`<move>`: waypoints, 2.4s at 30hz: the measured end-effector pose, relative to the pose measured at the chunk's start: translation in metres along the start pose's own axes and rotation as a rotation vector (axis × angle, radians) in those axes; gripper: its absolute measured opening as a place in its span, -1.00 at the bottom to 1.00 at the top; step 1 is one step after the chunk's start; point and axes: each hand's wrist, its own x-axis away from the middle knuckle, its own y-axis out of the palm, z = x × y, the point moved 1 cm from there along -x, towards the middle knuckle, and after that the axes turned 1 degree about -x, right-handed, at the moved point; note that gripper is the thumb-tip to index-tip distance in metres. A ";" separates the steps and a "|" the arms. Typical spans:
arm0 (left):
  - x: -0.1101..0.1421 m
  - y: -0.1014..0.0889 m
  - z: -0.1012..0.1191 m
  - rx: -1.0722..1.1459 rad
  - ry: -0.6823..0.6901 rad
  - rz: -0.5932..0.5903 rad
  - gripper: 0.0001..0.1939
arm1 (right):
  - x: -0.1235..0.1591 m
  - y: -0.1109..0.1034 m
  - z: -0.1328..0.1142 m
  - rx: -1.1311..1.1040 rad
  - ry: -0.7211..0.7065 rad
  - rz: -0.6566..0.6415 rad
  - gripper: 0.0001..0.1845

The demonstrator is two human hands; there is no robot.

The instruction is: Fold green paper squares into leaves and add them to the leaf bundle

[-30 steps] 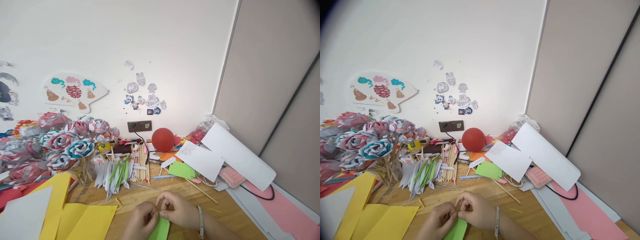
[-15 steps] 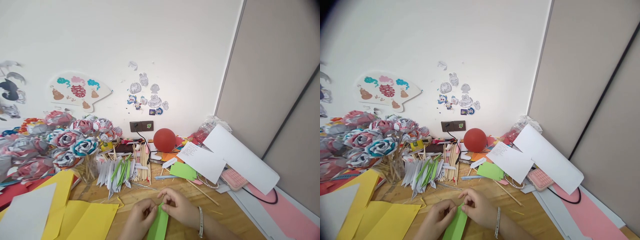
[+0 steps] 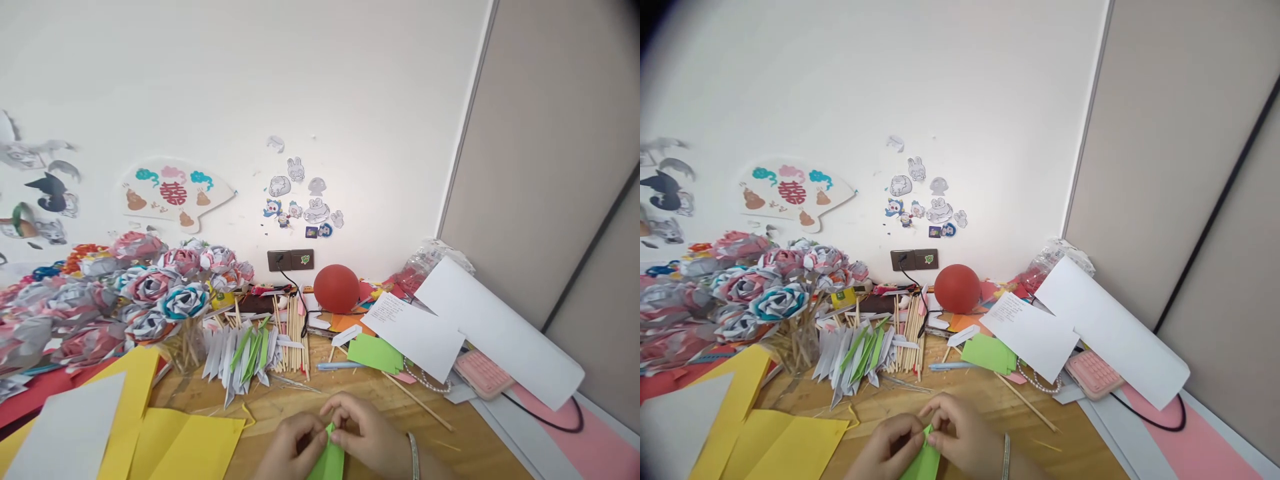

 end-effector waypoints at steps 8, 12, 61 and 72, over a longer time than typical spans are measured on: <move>0.000 0.004 -0.001 -0.101 0.040 0.031 -0.70 | -0.003 0.006 0.005 0.026 -0.001 0.079 -0.97; -0.002 0.004 -0.001 -0.084 0.019 0.031 -0.73 | -0.005 0.005 0.005 0.118 -0.012 0.128 -0.91; -0.010 -0.030 -0.021 0.233 -0.048 0.396 -0.56 | -0.001 0.011 0.005 0.388 -0.315 -0.114 -0.78; -0.009 -0.017 -0.019 0.495 -0.002 -0.086 -0.46 | -0.005 -0.004 0.013 0.318 -0.229 0.198 -0.76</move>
